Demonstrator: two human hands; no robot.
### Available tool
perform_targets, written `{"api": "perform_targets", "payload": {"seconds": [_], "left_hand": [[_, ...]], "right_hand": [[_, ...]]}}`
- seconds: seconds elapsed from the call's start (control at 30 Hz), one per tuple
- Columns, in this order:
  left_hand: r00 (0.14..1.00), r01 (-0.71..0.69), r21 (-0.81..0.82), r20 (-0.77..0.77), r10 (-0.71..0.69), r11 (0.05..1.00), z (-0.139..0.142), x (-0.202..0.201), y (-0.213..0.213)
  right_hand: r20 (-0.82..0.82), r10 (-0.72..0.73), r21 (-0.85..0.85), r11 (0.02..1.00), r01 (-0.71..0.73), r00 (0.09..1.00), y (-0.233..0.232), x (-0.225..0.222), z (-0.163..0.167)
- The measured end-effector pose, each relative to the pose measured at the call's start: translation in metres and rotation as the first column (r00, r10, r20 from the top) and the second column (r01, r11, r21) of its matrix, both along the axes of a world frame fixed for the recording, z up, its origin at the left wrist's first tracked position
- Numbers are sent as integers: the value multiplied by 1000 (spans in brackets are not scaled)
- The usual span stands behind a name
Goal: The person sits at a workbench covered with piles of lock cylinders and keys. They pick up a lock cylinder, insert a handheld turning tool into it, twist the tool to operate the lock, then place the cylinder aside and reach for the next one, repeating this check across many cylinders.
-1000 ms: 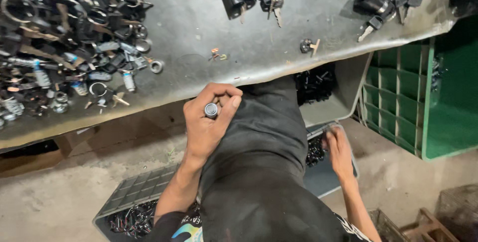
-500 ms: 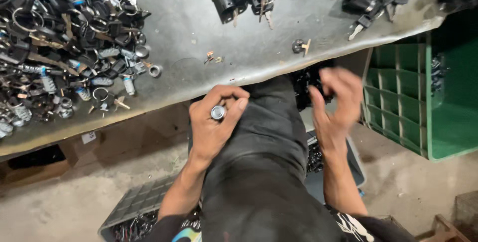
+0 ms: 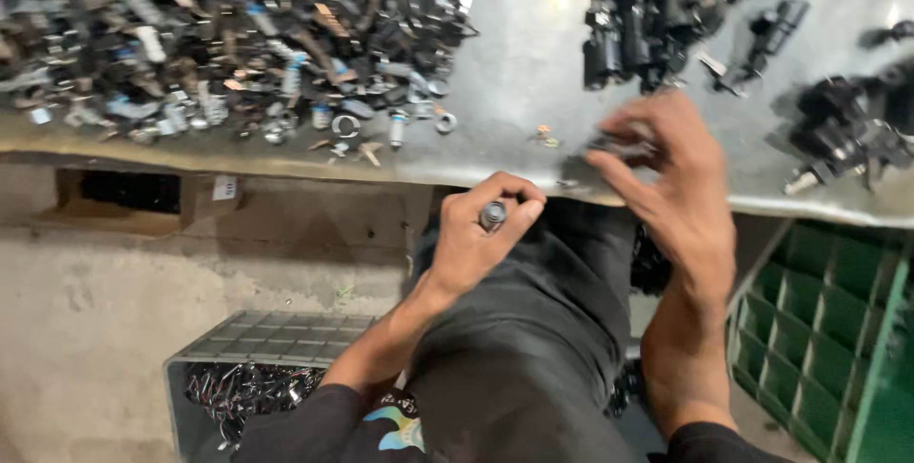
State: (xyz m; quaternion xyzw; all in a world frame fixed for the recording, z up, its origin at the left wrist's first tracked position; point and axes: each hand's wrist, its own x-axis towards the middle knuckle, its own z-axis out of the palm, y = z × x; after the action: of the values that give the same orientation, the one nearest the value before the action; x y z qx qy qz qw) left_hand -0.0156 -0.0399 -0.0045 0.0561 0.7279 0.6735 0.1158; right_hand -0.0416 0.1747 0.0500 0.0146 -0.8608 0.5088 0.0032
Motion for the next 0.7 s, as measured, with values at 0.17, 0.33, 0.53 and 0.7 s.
{"api": "perform_targets", "payload": {"seconds": [0.17,0.33,0.53,0.7], "left_hand": [[994,-67,10,-91,68,998,-1,1,-6],[999,-22,27,-43,23,999,-2,9,-10],[998,-63,13,-25,64,998,-5,11,-26],[998,-62,45,27,60,997,-8,8,-26]], "right_hand": [[-273,293,-126,933,-336,916,-88,-88,7],[-318,408,-38,897,-441,856,-159,-140,13],[-482,188,279,959,-54,856,-49,-77,16],[-471,8,704,605,370,882,49,-37,-16]]}}
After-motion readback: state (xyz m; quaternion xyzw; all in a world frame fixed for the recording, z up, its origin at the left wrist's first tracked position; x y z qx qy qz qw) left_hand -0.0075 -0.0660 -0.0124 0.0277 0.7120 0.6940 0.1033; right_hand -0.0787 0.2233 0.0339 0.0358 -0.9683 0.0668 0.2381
